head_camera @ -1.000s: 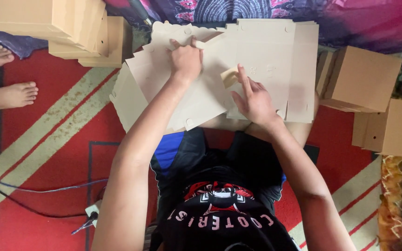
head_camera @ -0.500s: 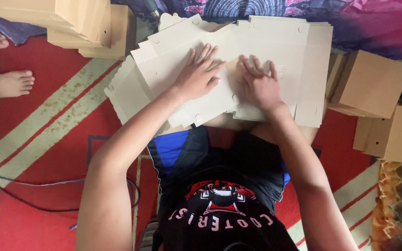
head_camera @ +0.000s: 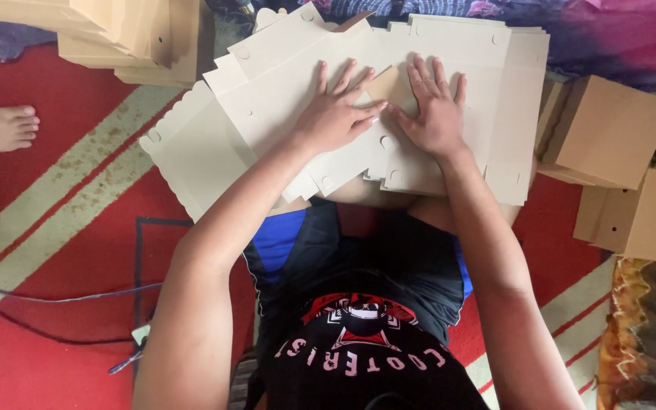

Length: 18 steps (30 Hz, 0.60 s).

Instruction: The person prepares cardboard packaging by hand, flattening out and folding precut cardboard sheets one at a time while seated on the floor.

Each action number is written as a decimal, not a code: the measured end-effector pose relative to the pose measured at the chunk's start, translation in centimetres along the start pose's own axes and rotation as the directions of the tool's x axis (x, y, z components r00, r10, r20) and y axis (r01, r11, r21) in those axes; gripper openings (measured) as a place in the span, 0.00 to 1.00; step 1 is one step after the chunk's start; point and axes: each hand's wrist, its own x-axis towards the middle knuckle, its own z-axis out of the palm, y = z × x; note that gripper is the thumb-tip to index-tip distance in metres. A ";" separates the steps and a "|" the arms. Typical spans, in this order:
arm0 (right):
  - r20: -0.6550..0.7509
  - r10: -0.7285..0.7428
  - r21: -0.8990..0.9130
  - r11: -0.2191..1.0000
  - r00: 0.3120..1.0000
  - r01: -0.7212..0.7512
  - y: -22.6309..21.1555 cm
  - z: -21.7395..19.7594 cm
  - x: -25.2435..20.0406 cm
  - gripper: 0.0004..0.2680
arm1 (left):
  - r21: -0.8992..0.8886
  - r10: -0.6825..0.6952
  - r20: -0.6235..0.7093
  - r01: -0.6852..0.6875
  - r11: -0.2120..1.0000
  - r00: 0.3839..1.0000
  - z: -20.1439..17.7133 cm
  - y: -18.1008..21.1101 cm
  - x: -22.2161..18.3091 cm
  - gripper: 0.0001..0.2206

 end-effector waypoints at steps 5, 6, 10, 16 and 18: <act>-0.004 -0.004 0.027 1.000 1.000 0.004 0.2 0.1 -0.1 0.29 | 0.016 -0.193 -0.023 0.194 0.981 0.981 0.3 0.4 1.2 0.28; -0.018 -0.010 0.025 1.000 1.000 0.010 0.4 0.2 0.0 0.29 | 0.035 -0.288 0.057 0.287 0.957 0.956 0.1 0.7 1.5 0.36; -0.027 0.002 0.025 1.000 1.000 -0.001 0.7 0.5 0.0 0.28 | 0.079 -0.398 0.068 0.393 0.916 0.915 -0.4 2.2 2.2 0.40; -0.042 0.032 0.043 0.999 0.999 -0.030 0.9 0.7 -0.2 0.29 | 0.088 -0.402 0.065 0.396 0.914 0.913 0.2 2.3 2.2 0.42; -0.075 0.034 0.082 0.996 0.997 -0.027 1.4 1.1 0.0 0.26 | 0.110 -0.377 0.014 0.373 0.921 0.926 0.5 2.0 2.0 0.42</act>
